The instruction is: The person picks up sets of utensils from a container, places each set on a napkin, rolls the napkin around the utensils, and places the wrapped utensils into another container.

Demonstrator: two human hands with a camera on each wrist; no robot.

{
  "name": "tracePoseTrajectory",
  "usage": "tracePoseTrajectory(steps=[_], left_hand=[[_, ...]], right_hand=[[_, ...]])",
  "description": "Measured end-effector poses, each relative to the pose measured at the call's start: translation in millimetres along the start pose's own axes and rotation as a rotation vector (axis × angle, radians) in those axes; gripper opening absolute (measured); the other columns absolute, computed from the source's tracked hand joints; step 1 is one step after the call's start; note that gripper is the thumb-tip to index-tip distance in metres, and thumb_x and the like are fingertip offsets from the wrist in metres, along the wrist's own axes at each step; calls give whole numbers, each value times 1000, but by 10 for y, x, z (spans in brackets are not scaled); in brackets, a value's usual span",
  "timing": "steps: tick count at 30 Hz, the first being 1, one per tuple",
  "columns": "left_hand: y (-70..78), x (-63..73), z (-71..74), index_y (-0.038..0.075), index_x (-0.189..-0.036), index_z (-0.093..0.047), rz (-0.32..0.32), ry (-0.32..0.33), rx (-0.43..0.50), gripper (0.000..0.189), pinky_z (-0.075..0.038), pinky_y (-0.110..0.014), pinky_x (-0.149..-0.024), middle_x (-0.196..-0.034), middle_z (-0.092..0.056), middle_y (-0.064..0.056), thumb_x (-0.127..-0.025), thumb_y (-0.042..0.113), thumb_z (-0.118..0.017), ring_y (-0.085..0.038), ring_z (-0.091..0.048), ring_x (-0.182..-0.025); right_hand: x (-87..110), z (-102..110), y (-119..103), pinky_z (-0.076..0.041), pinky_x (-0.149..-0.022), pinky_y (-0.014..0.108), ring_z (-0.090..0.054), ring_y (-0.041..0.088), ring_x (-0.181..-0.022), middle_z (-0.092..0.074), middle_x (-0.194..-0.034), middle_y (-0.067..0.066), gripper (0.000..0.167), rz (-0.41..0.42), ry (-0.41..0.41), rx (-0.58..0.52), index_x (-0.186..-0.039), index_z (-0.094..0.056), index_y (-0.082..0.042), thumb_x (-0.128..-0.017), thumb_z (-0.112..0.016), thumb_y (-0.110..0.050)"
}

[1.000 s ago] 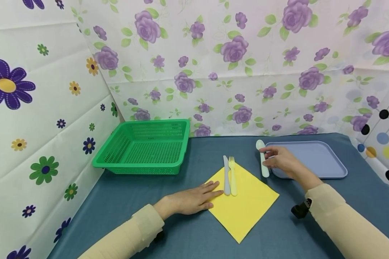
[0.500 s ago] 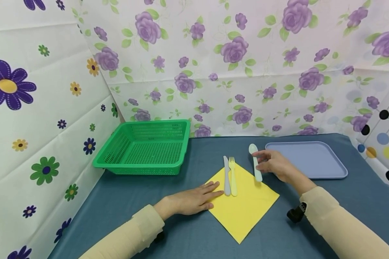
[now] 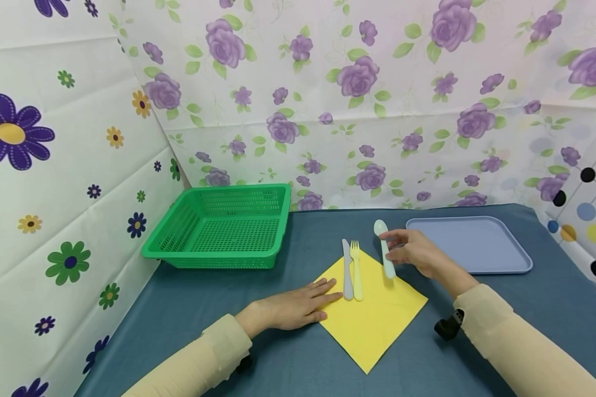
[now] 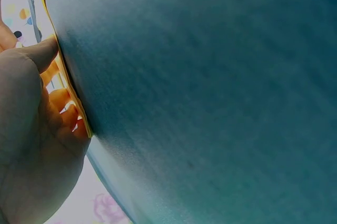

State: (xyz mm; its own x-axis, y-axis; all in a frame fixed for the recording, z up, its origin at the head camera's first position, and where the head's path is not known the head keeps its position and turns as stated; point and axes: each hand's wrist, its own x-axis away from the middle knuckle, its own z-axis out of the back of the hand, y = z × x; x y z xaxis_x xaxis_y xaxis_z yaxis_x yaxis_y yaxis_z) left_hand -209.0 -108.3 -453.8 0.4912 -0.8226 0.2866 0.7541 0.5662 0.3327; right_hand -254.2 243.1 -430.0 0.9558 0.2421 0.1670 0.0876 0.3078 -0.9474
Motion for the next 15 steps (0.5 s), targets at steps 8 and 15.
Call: tracePoseTrajectory(steps=[8,15], left_hand=[[-3,0,-4,34,-168,-16,-2,5,-8,58,-19,-41,-128,-175,-1,4,-114,44,-34,-16,-1,-160],[-9,-9,-1,35,-168,-16,8,2,5,58,-20,-41,-128,-175,-1,6,-114,45,-35,-15,-1,-160]], right_hand=[[-22,-75,-9,-59,-84,39,-62,27,-95,-53,-119,21,55,-6,-1,4,-149,-49,6,-97,-66,4],[-27,-170,-11,-59,-84,43,-62,25,-90,-54,-115,20,55,11,-34,-17,-149,-49,8,-97,-66,5]])
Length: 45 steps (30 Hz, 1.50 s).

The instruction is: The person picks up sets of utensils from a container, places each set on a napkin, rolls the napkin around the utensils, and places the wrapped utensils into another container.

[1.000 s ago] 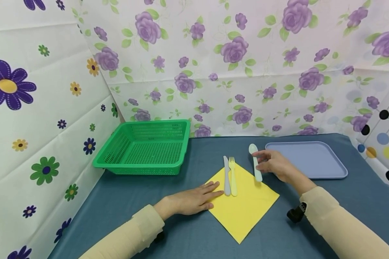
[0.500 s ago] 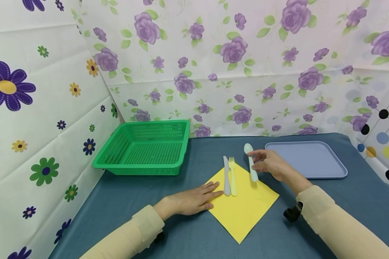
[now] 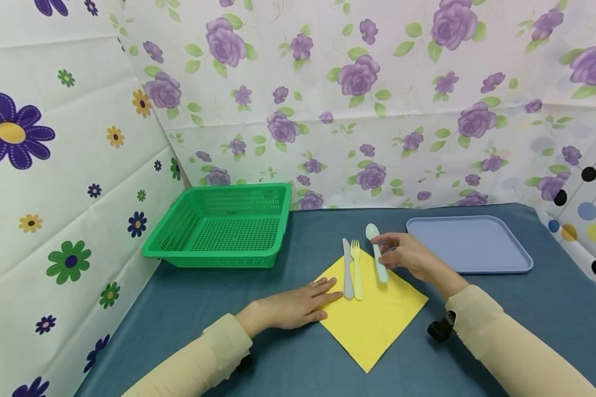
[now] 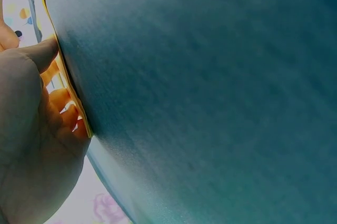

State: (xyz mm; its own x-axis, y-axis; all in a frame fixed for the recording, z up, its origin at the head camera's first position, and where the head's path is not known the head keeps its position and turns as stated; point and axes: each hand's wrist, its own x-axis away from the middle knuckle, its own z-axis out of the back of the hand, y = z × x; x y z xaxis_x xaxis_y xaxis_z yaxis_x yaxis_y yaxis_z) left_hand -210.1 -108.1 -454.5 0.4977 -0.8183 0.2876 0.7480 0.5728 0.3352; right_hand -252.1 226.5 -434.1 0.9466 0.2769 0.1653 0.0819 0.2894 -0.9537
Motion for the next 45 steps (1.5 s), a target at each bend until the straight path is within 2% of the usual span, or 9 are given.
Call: tracePoseTrajectory(steps=[11,23,33,45], left_hand=[[-6,-7,-24,36,-168,-16,-1,-1,7,58,-19,-41,-128,-175,-1,6,-114,45,-35,-15,-1,-160],[-8,-6,-22,36,-168,-17,2,3,7,58,-21,-42,-127,-175,-2,7,-114,45,-35,-16,-2,-160],[-21,-13,-11,37,-168,-16,5,-4,11,58,-21,-42,-128,-175,0,8,-114,45,-35,-14,-1,-160],[-2,-3,-10,36,-168,-17,9,-5,12,58,-21,-42,-127,-175,-1,7,-114,44,-36,-15,-1,-160]], right_hand=[[-4,-153,57,-57,-72,39,-56,24,-80,-53,-108,18,54,-36,-30,-55,-145,-52,9,-94,-67,10],[-15,-275,76,-55,-63,32,-52,22,-69,-54,-95,14,51,-39,-19,-27,-140,-55,11,-90,-68,13],[-26,-342,103,-59,-65,35,-56,22,-74,-54,-98,18,47,-33,17,43,-135,-60,10,-89,-68,15],[-16,-392,119,-62,-69,38,-58,23,-75,-55,-96,16,48,-25,8,79,-135,-58,12,-89,-70,14]])
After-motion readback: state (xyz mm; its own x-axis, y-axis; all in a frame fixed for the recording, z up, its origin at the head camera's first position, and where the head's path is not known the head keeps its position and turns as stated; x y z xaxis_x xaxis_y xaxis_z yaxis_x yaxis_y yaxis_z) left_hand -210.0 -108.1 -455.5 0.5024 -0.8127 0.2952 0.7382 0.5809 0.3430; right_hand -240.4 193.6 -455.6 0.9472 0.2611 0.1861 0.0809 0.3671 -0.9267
